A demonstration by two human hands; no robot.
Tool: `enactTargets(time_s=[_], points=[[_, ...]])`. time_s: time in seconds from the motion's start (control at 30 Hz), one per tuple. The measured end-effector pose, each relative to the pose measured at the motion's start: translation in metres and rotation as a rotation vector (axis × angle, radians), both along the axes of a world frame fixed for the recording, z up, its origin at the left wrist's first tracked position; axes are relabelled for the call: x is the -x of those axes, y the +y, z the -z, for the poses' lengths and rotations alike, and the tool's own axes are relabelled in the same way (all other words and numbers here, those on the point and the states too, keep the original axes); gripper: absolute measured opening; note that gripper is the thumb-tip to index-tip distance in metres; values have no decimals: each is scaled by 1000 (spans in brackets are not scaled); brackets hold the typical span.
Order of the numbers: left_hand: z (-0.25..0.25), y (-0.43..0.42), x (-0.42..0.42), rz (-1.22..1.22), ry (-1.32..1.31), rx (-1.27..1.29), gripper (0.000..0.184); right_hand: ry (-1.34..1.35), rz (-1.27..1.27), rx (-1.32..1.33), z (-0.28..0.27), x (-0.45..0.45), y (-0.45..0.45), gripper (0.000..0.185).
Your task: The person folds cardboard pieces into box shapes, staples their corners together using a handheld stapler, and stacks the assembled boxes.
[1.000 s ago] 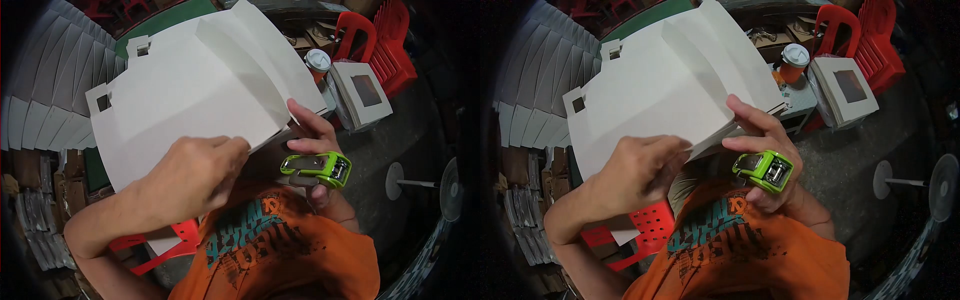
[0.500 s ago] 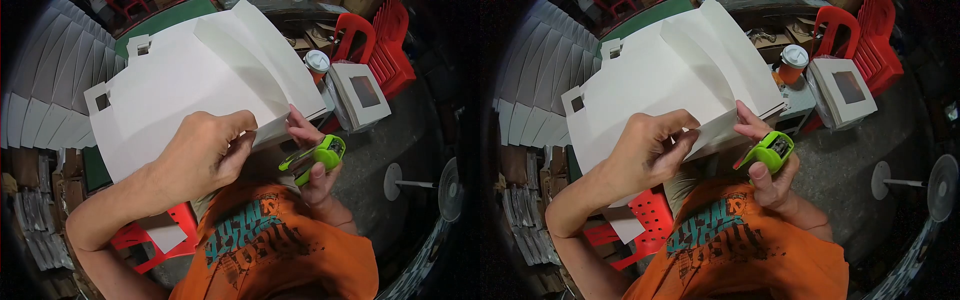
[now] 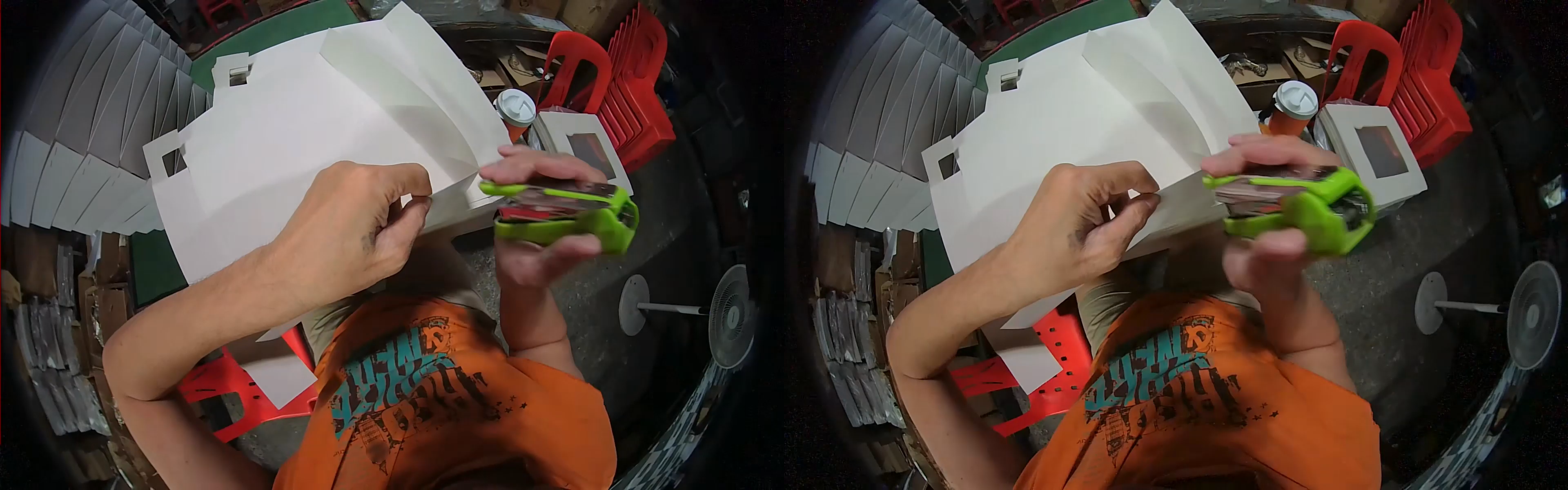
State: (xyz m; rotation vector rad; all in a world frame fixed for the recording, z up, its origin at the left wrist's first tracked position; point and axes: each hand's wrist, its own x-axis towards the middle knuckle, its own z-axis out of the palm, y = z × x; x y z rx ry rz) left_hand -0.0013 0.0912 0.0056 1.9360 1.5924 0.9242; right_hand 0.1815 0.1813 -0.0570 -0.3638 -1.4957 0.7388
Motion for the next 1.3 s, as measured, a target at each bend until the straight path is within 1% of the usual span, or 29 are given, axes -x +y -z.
enactTargets(time_s=[0.1,0.13,0.23,0.27,0.37,0.4,0.5,0.63,0.73,0.83,0.9,0.97,1.07,1.13,1.2,1.27,1.3], points=[[-1,0,0,-7,14,3,9,-35,12,-64,4,11,6,91],[-1,-1,0,-10,14,10,9,-28,-41,-52,6,13,8,92],[3,-1,0,1,22,-48,10,5,-57,-152,12,21,15,86],[4,-2,0,0,31,-49,9,-10,-26,-207,14,22,18,84],[4,-2,-1,9,46,-61,9,-82,79,-252,14,24,21,84],[5,-2,-2,14,45,-66,9,-149,99,-169,13,20,13,93],[2,-5,-5,33,92,-75,9,-269,87,-38,8,12,7,99],[3,-7,-7,23,111,-100,9,-278,128,-97,3,16,9,95],[9,-3,-5,3,31,-192,10,-215,71,-227,2,26,10,92],[7,-2,-6,-25,16,-100,12,-162,27,-245,10,30,10,79],[6,-3,-9,-32,-18,-68,13,-359,55,-75,5,17,-3,88],[4,-3,-8,-18,-30,-34,15,-341,52,-58,10,18,2,89],[-3,-5,-3,33,-4,47,22,-260,32,-63,9,20,6,91],[-25,-18,6,53,23,144,33,-93,-79,-112,6,21,11,95],[-43,-47,19,132,-8,10,53,0,-177,-144,1,14,8,99],[-56,-81,34,150,30,-93,58,-15,-205,-155,-3,7,-1,88],[-53,-98,41,163,71,-157,61,-65,-208,-180,-3,5,-5,78]])
